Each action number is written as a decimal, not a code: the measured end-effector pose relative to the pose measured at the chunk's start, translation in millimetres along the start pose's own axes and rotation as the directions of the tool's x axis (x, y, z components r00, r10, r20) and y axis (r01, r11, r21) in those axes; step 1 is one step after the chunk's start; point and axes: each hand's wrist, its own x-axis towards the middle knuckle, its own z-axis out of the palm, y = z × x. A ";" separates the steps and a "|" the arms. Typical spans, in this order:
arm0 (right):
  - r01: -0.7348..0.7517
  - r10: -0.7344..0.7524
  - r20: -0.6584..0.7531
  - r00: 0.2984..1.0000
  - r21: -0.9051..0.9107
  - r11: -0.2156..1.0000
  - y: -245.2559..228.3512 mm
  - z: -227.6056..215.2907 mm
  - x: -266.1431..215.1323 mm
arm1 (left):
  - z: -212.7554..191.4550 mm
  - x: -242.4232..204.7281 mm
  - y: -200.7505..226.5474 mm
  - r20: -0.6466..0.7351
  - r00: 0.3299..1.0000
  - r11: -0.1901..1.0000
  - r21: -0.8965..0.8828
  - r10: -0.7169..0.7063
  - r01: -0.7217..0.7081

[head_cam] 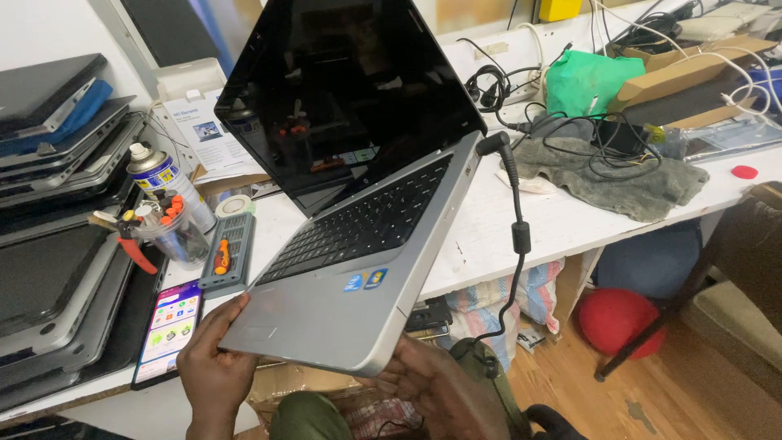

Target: The person removes the battery from a laptop, then uses a screwdriver to remove screws from the back panel. They lift off the panel to expose the internal components, including RAM and a hard drive.

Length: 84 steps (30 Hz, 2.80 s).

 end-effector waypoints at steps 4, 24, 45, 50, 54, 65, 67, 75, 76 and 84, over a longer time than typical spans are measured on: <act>0.361 -0.164 0.594 0.788 -0.229 0.904 12.8 -28.4 28.0 | 1.3 -0.4 -6.1 -0.005 1.000 1.000 0.023 -0.014 0.014; 0.895 -0.846 0.341 0.410 0.028 0.445 17.6 -87.4 -15.3 | 36.7 -28.2 9.6 -0.133 0.947 0.943 0.204 0.292 -0.262; 0.777 -0.763 0.146 0.630 -0.125 0.617 -68.1 -252.2 80.4 | 76.3 -67.5 94.5 0.158 0.977 0.868 0.454 0.142 -0.200; 0.642 -0.633 0.134 0.763 -0.275 0.716 -82.5 -259.0 73.5 | 75.1 -62.4 101.1 0.187 0.975 0.885 0.424 0.122 -0.192; 0.045 -0.410 -0.358 0.839 -0.705 0.708 -119.2 -151.8 -5.1 | 58.7 -48.0 102.6 0.324 0.945 0.947 0.288 0.044 -0.143; 0.318 -0.508 0.649 0.566 -0.741 -0.592 -149.0 -117.6 80.5 | 64.0 61.3 54.1 0.655 0.748 0.992 -0.010 0.104 -0.129; 0.371 -0.354 0.680 0.641 -0.680 -0.633 -143.1 -66.9 91.2 | 71.0 83.4 56.4 0.705 0.704 0.993 0.003 0.083 -0.120; 0.416 -0.096 0.628 0.772 -0.613 -0.672 -129.4 10.5 181.7 | 128.1 140.2 -3.5 0.120 0.943 0.935 -0.142 -0.310 0.326; 0.417 -0.098 0.630 0.770 -0.613 -0.671 -128.5 10.6 191.7 | 130.7 148.2 -8.9 0.120 0.944 0.936 -0.140 -0.308 0.323; 0.406 -0.154 0.666 0.730 -0.605 -0.685 -125.6 8.0 229.6 | 177.2 174.6 -54.6 0.264 0.845 0.802 -0.280 -0.464 0.528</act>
